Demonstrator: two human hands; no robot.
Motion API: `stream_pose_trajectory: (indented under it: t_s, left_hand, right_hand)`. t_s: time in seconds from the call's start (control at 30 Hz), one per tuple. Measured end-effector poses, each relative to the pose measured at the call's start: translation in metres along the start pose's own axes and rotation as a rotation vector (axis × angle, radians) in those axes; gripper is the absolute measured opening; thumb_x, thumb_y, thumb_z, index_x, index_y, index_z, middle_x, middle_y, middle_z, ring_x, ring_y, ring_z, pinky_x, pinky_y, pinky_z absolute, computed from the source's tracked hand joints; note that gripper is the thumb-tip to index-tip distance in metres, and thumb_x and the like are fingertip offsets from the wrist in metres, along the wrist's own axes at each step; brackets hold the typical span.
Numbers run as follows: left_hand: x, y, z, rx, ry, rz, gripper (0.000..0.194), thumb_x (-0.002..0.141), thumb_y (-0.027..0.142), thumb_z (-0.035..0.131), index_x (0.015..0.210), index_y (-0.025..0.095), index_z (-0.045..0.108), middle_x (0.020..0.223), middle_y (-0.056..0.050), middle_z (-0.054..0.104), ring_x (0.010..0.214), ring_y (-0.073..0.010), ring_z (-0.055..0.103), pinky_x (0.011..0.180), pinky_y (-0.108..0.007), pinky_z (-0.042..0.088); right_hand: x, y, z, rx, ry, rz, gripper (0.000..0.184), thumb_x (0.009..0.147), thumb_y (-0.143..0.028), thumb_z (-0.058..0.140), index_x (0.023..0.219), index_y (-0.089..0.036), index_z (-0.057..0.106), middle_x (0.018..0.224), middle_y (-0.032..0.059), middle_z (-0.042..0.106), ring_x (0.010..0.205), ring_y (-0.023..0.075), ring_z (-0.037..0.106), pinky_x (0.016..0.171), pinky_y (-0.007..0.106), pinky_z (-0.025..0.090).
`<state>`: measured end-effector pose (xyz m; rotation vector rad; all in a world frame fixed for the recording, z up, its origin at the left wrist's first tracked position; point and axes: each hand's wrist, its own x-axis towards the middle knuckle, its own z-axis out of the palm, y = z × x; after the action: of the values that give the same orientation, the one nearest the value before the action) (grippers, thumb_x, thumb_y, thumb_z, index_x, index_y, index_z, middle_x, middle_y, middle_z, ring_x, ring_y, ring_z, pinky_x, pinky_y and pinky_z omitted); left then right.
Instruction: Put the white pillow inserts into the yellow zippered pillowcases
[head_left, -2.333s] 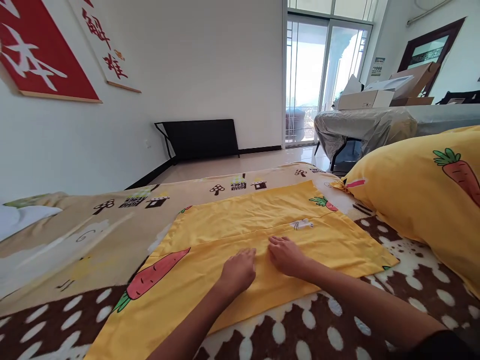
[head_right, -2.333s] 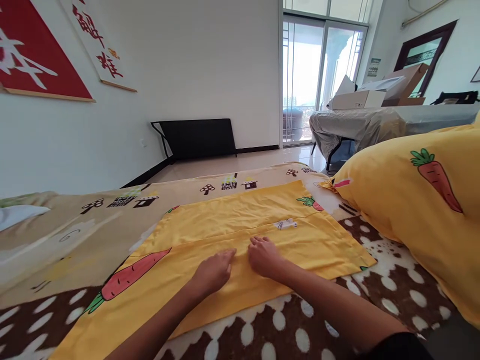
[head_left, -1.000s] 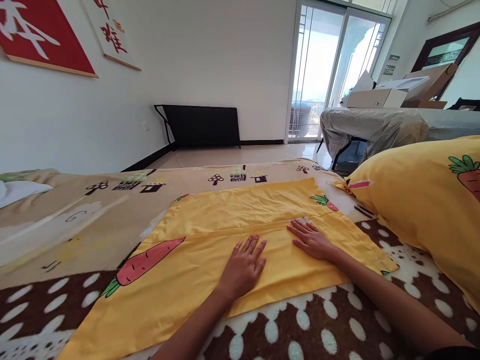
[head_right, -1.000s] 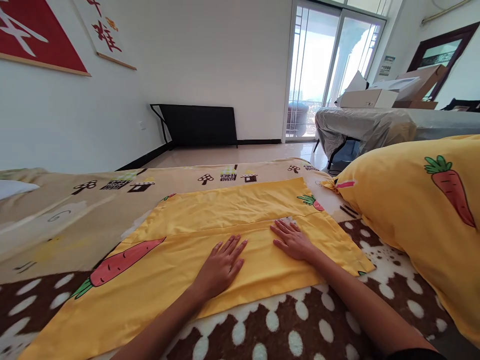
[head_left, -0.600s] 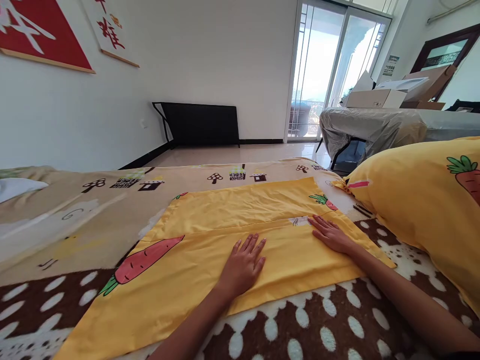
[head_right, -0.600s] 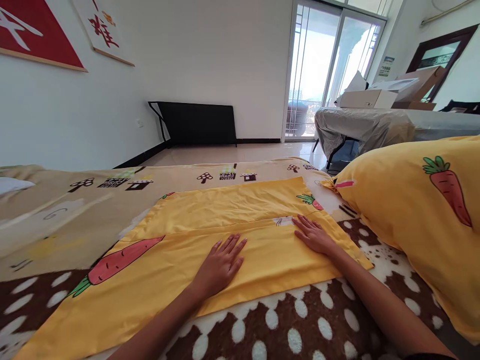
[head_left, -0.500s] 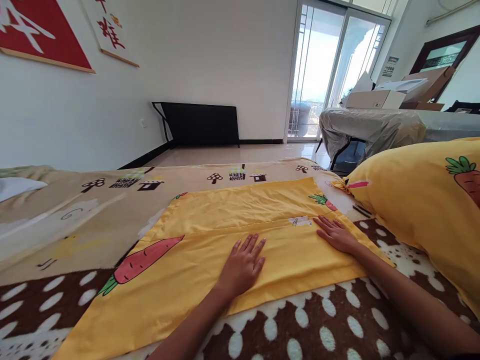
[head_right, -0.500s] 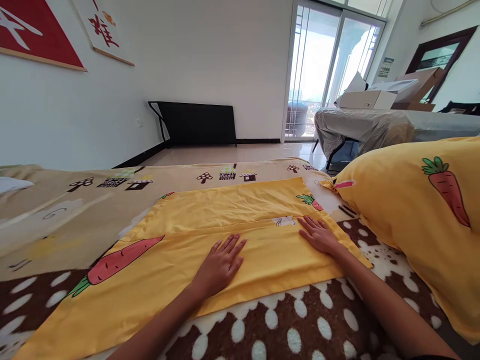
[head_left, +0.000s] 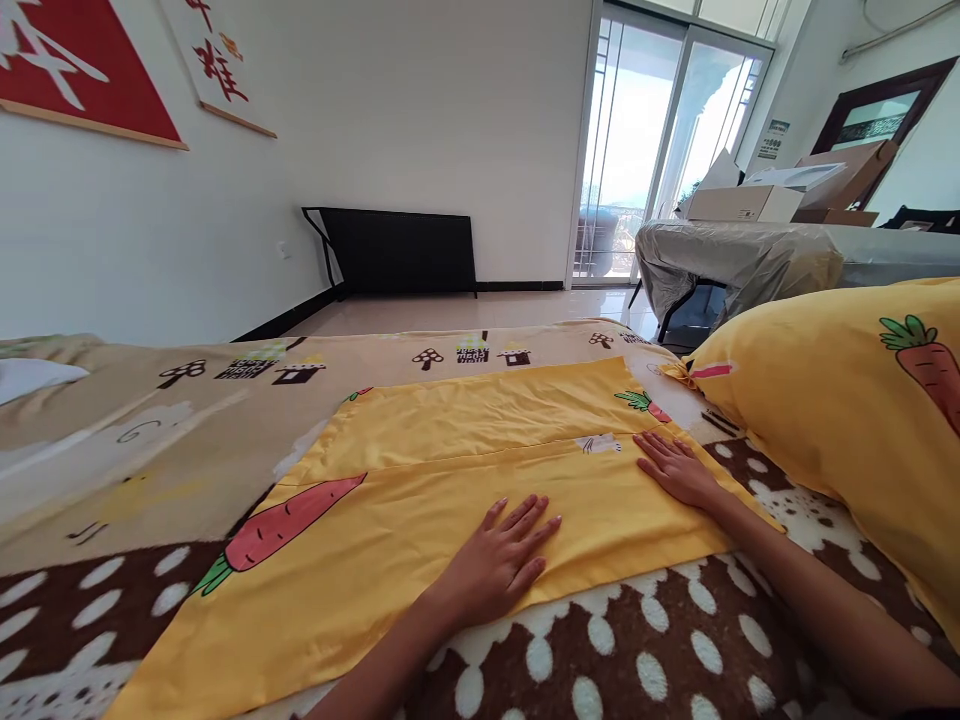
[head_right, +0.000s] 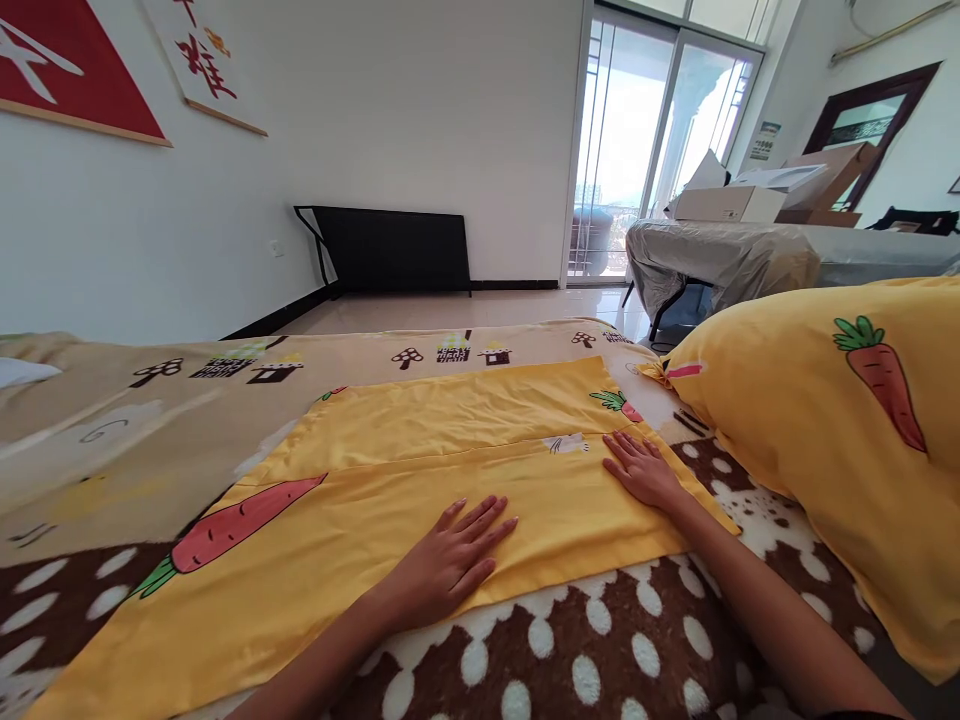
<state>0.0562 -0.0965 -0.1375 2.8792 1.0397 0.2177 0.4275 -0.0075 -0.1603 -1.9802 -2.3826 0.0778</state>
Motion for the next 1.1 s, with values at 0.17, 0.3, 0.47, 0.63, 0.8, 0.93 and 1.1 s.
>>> stream_pose_trajectory:
  t_s: [0.17, 0.3, 0.47, 0.63, 0.8, 0.93, 1.1]
  left_hand:
    - [0.000, 0.001, 0.000, 0.008, -0.006, 0.006, 0.051, 0.097, 0.042, 0.024, 0.146, 0.035, 0.014, 0.153, -0.003, 0.020, 0.141, -0.0202, 0.022, 0.113, -0.045, 0.017]
    - [0.002, -0.001, 0.001, 0.028, 0.001, 0.016, 0.051, 0.097, 0.042, 0.024, 0.146, 0.036, 0.014, 0.153, -0.002, 0.021, 0.140, -0.0198, 0.023, 0.113, -0.044, 0.018]
    - [0.003, 0.004, -0.003, 0.004, 0.005, -0.006, 0.048, 0.096, 0.039, 0.027, 0.144, 0.033, 0.028, 0.148, -0.002, 0.036, 0.136, -0.0222, 0.033, 0.112, -0.048, 0.022]
    - [0.003, 0.004, 0.002, 0.007, 0.062, -0.023, 0.055, 0.092, 0.039, 0.036, 0.144, 0.021, 0.033, 0.146, -0.008, 0.039, 0.132, -0.0288, 0.036, 0.110, -0.047, 0.029]
    - [0.004, 0.005, 0.000, 0.004, 0.024, -0.010, 0.048, 0.093, 0.039, 0.035, 0.141, 0.029, 0.038, 0.142, -0.004, 0.046, 0.130, -0.0264, 0.039, 0.112, -0.049, 0.024]
    - [0.005, 0.004, -0.003, -0.032, 0.022, -0.011, 0.045, 0.096, 0.038, 0.032, 0.140, 0.033, 0.036, 0.139, -0.002, 0.050, 0.133, -0.0215, 0.037, 0.113, -0.048, 0.020]
    - [0.004, 0.001, -0.001, -0.020, -0.019, 0.008, 0.053, 0.096, 0.041, 0.029, 0.147, 0.033, 0.014, 0.152, -0.004, 0.024, 0.140, -0.0226, 0.024, 0.113, -0.047, 0.019]
  right_hand:
    - [-0.004, -0.018, -0.011, -0.114, 0.094, 0.024, 0.059, 0.094, -0.047, 0.022, 0.144, -0.017, 0.033, 0.152, 0.0087, 0.025, 0.142, 0.0212, 0.018, 0.114, 0.046, 0.010]
    - [-0.011, -0.083, -0.024, -0.013, 0.161, -0.035, 0.056, 0.095, -0.038, 0.024, 0.142, -0.010, 0.036, 0.152, 0.0121, 0.022, 0.142, 0.0212, 0.016, 0.114, 0.045, 0.013]
    - [-0.015, -0.202, -0.028, 0.347, 0.067, -0.325, 0.065, 0.093, -0.049, 0.027, 0.146, -0.012, 0.026, 0.153, 0.0097, 0.020, 0.142, 0.0191, 0.014, 0.114, 0.043, 0.016]
    - [-0.015, -0.255, -0.015, 0.513, 0.030, -0.365, 0.063, 0.093, -0.052, 0.028, 0.144, -0.015, 0.030, 0.152, 0.0105, 0.024, 0.142, 0.0214, 0.017, 0.113, 0.046, 0.017]
    - [-0.021, -0.234, -0.003, 0.499, 0.087, -0.339, 0.061, 0.095, -0.052, 0.025, 0.141, -0.014, 0.037, 0.148, 0.0102, 0.034, 0.140, 0.0195, 0.023, 0.114, 0.040, 0.018]
    - [-0.027, -0.202, 0.001, 0.408, 0.082, -0.319, 0.064, 0.094, -0.054, 0.025, 0.143, -0.013, 0.033, 0.151, 0.0093, 0.028, 0.141, 0.0191, 0.019, 0.115, 0.039, 0.015]
    - [-0.033, -0.156, 0.003, 0.268, 0.075, -0.242, 0.065, 0.094, -0.055, 0.021, 0.146, -0.016, 0.028, 0.153, 0.0051, 0.022, 0.142, 0.0179, 0.016, 0.116, 0.041, 0.011]
